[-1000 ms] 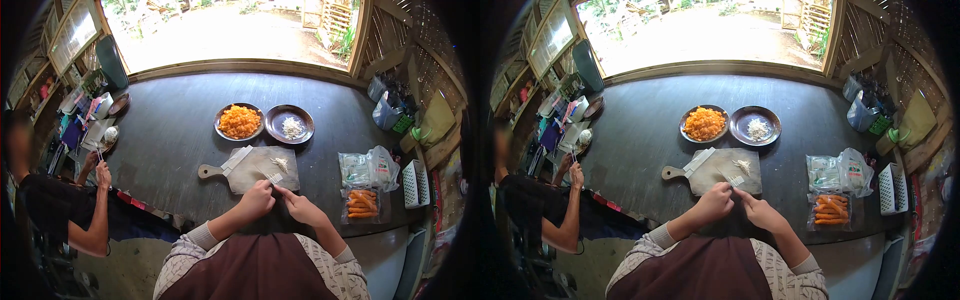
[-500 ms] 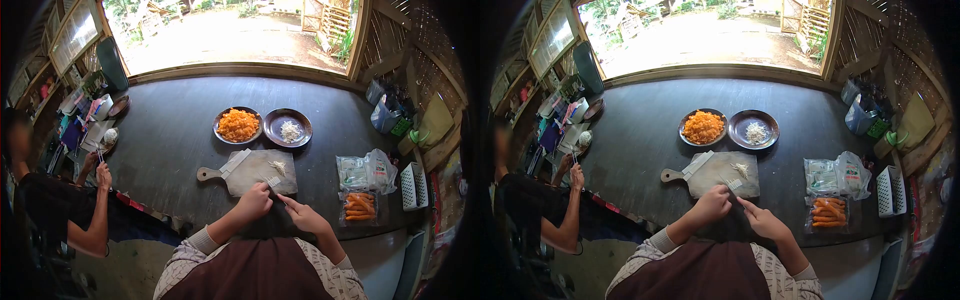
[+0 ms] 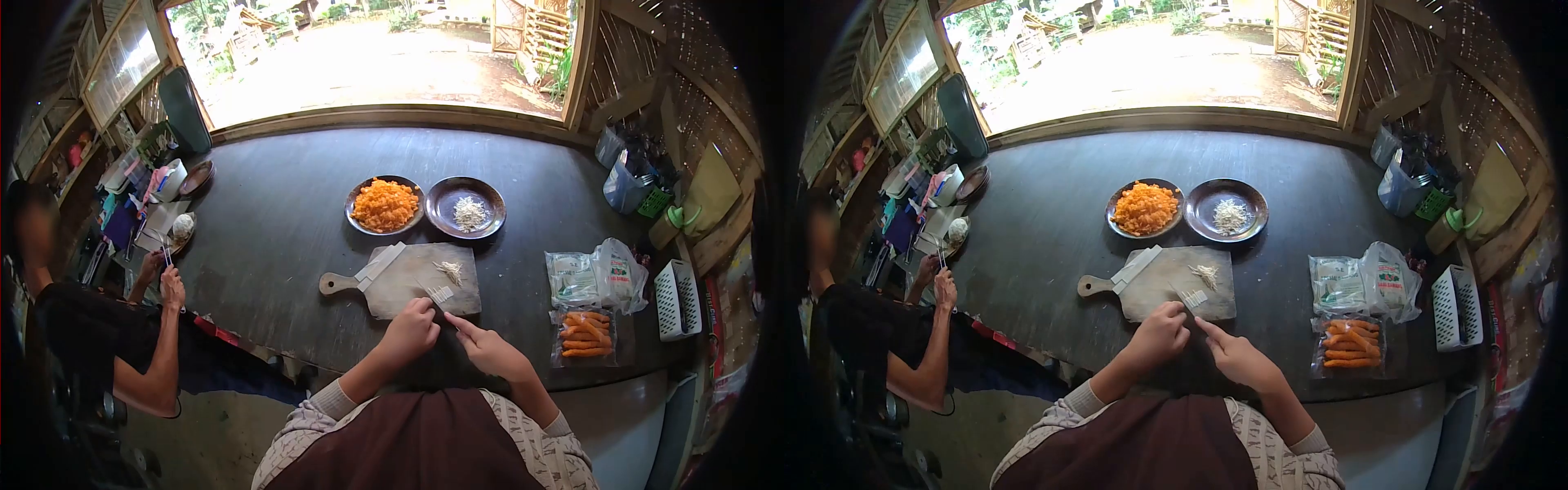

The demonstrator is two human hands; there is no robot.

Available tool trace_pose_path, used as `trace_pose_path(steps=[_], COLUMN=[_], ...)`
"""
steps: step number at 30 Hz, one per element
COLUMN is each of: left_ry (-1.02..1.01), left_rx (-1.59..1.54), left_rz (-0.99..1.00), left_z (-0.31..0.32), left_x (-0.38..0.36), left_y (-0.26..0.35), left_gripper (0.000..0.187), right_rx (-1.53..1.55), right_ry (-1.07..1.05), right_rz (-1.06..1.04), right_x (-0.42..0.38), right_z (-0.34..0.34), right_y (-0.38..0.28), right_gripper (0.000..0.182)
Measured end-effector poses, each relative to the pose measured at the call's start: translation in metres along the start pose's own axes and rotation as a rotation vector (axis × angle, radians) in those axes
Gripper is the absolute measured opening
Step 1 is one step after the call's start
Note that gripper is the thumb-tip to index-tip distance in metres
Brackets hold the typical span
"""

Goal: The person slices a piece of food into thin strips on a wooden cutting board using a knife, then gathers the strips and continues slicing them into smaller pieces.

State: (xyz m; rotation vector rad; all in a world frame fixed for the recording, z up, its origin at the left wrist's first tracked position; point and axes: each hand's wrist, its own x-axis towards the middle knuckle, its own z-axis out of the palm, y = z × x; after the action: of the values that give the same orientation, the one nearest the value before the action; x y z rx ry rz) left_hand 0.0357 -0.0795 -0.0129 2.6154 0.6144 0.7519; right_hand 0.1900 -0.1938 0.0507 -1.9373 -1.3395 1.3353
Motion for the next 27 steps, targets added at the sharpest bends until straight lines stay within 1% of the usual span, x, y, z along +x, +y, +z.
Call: trace_pose_path(steps=[2, 5, 6, 8, 12, 14, 15, 17, 18, 20, 21, 23, 24, 26, 27], left_ry=[-0.023, 0.010, 0.014, 0.042, -0.020, -0.008, -0.013, -0.011, -0.010, -0.017, -0.012, -0.018, -0.020, -0.035, -0.040], left_rx=[-0.032, -0.037, -0.034, -0.036, -0.045, -0.038, -0.041, -0.061, -0.061, -0.064, -0.059, -0.060, -0.062, -0.068, -0.073], left_rz=[-0.031, -0.060, -0.059, -0.056, -0.126, -0.125, -0.124, -0.128, -0.126, -0.111, -0.112, -0.088, -0.088, -0.107, -0.106], left_z=[0.001, 0.005, 0.006, 0.007, 0.003, 0.002, 0.002, 0.001, 0.001, 0.000, -0.001, 0.001, 0.000, -0.002, -0.001], left_x=[0.000, -0.003, -0.003, -0.004, -0.003, -0.003, -0.004, -0.003, -0.003, -0.003, -0.003, -0.005, -0.005, -0.003, -0.003], left_y=[0.000, -0.001, -0.001, -0.002, 0.003, 0.003, 0.003, 0.004, 0.004, 0.001, 0.000, -0.003, -0.002, 0.000, 0.000], left_gripper=[0.019, 0.019, 0.019, 0.020, 0.024, 0.023, 0.023, 0.023, 0.023, 0.024, 0.024, 0.024, 0.024, 0.024, 0.024], right_rx=[-0.055, -0.106, -0.108, -0.012, -0.014, -0.056, -0.052, -0.116, -0.117, -0.035, -0.038, -0.026, -0.025, -0.105, -0.104], right_ry=[0.127, 0.132, 0.133, 0.033, 0.052, 0.116, 0.117, 0.290, 0.292, 0.081, 0.080, 0.039, 0.038, 0.156, 0.156], right_rz=[-0.181, -0.215, -0.219, -0.045, -0.073, -0.184, -0.179, -0.428, -0.429, -0.100, -0.106, -0.034, -0.032, -0.189, -0.183], right_x=[0.016, 0.028, 0.022, 0.003, 0.004, 0.018, 0.029, 0.050, 0.041, 0.015, 0.010, 0.005, 0.007, 0.020, 0.030], right_z=[0.009, 0.014, 0.009, -0.001, 0.004, 0.009, 0.015, 0.027, 0.022, 0.005, 0.003, 0.003, 0.006, 0.016, 0.022], right_y=[0.017, 0.018, 0.011, -0.006, 0.005, 0.016, 0.026, 0.043, 0.033, 0.000, -0.004, -0.004, 0.000, 0.017, 0.026], right_gripper=[0.044, 0.044, 0.044, 0.044, 0.044, 0.044, 0.044, 0.042, 0.042, 0.042, 0.042, 0.044, 0.044, 0.044, 0.044])
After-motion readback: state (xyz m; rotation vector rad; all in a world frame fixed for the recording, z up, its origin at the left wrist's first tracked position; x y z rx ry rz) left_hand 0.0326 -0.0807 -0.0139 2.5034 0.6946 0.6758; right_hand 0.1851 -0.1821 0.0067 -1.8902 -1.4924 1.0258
